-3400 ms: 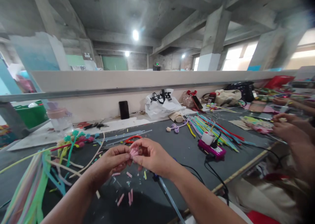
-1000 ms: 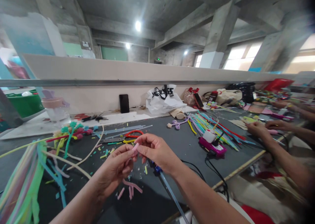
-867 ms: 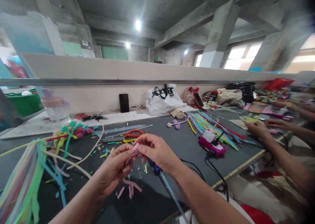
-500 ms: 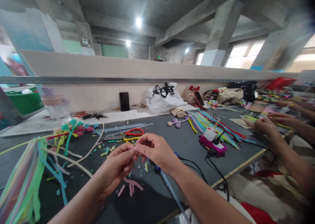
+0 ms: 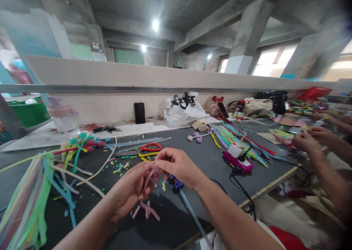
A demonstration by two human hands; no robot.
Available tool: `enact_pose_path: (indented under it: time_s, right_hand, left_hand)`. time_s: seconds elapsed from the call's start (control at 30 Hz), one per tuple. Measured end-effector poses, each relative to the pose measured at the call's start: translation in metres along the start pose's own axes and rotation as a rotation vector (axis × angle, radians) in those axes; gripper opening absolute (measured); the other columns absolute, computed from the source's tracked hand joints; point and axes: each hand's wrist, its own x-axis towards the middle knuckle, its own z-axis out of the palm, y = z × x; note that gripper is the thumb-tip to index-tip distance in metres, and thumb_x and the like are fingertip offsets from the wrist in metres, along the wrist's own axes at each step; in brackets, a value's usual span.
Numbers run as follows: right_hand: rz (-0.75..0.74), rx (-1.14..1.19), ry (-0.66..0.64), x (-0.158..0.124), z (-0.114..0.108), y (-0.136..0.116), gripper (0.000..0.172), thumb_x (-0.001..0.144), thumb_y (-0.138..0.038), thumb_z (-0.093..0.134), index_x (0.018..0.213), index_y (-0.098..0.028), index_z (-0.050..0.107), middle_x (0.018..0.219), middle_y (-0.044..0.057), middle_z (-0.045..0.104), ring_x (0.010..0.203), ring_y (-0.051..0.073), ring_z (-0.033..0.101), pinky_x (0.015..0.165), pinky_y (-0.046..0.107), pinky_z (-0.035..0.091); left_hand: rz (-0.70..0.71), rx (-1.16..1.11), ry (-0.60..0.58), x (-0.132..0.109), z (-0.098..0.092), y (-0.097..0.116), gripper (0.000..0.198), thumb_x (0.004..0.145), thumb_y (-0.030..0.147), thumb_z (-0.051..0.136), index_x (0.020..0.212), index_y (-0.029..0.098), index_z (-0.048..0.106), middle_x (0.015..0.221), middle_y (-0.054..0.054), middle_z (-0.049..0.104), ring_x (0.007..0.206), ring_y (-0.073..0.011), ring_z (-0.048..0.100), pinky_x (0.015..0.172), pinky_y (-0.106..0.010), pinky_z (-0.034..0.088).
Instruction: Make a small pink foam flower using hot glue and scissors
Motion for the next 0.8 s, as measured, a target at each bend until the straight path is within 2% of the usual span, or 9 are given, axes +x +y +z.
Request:
enact_pose_path:
  time_s: [0.1, 0.2, 0.3, 0.43, 0.6, 0.8]
  right_hand:
    - [0.012, -0.013, -0.018, 0.001, -0.003, 0.001, 0.01, 0.074, -0.025, 0.061, 0.079, -0.016, 0.059, 0.062, -0.003, 0.057, 0.048, 0.006, 0.05, 0.042, 0.016, 0.043]
    - [0.023, -0.021, -0.026, 0.002, -0.003, 0.003, 0.014, 0.076, -0.027, 0.061, 0.084, -0.016, 0.06, 0.063, -0.002, 0.059, 0.046, 0.006, 0.047, 0.039, 0.015, 0.04]
    - [0.019, 0.04, -0.047, 0.003, -0.003, 0.005, 0.019, 0.075, -0.03, 0.063, 0.088, -0.016, 0.06, 0.063, -0.002, 0.059, 0.048, 0.006, 0.047, 0.039, 0.014, 0.04]
    - [0.022, 0.147, -0.09, 0.003, -0.004, 0.005, 0.023, 0.076, -0.034, 0.064, 0.09, -0.015, 0.061, 0.065, -0.001, 0.059, 0.05, 0.006, 0.048, 0.04, 0.014, 0.04]
    - [0.005, 0.166, -0.157, 0.003, -0.009, 0.008, 0.027, 0.079, -0.037, 0.061, 0.095, -0.016, 0.064, 0.067, -0.001, 0.058, 0.052, 0.006, 0.049, 0.043, 0.016, 0.041]
    - [0.049, 0.13, -0.188, 0.004, -0.014, 0.01, 0.025, 0.075, -0.03, 0.067, 0.095, -0.016, 0.066, 0.069, -0.001, 0.062, 0.047, 0.004, 0.048, 0.045, 0.016, 0.039]
  left_hand:
    - [0.002, 0.005, -0.031, 0.001, -0.001, -0.001, 0.019, 0.083, 0.033, 0.054, 0.087, 0.015, 0.057, 0.072, 0.0, 0.055, 0.048, -0.0037, 0.043, 0.041, -0.015, 0.028]
    - [-0.019, 0.042, -0.011, 0.002, -0.002, -0.001, 0.017, 0.083, 0.032, 0.054, 0.082, 0.015, 0.055, 0.067, 0.001, 0.053, 0.045, -0.0033, 0.042, 0.039, -0.014, 0.025]
    - [-0.028, 0.055, -0.026, 0.001, -0.001, -0.001, 0.018, 0.084, 0.031, 0.054, 0.078, 0.014, 0.054, 0.065, 0.001, 0.052, 0.044, -0.0029, 0.041, 0.038, -0.014, 0.023]
    - [-0.052, 0.008, -0.049, 0.001, -0.002, -0.002, 0.016, 0.083, 0.03, 0.054, 0.084, 0.014, 0.056, 0.066, 0.0, 0.053, 0.044, -0.0027, 0.041, 0.039, -0.014, 0.025]
    - [-0.083, -0.037, -0.05, 0.001, -0.003, -0.003, 0.017, 0.082, 0.029, 0.056, 0.09, 0.014, 0.057, 0.067, -0.001, 0.054, 0.045, -0.0033, 0.043, 0.04, -0.014, 0.027]
    - [-0.087, -0.061, -0.081, 0.001, -0.004, -0.005, 0.015, 0.083, 0.027, 0.055, 0.09, 0.013, 0.058, 0.067, -0.001, 0.055, 0.044, -0.0034, 0.044, 0.038, -0.013, 0.028]
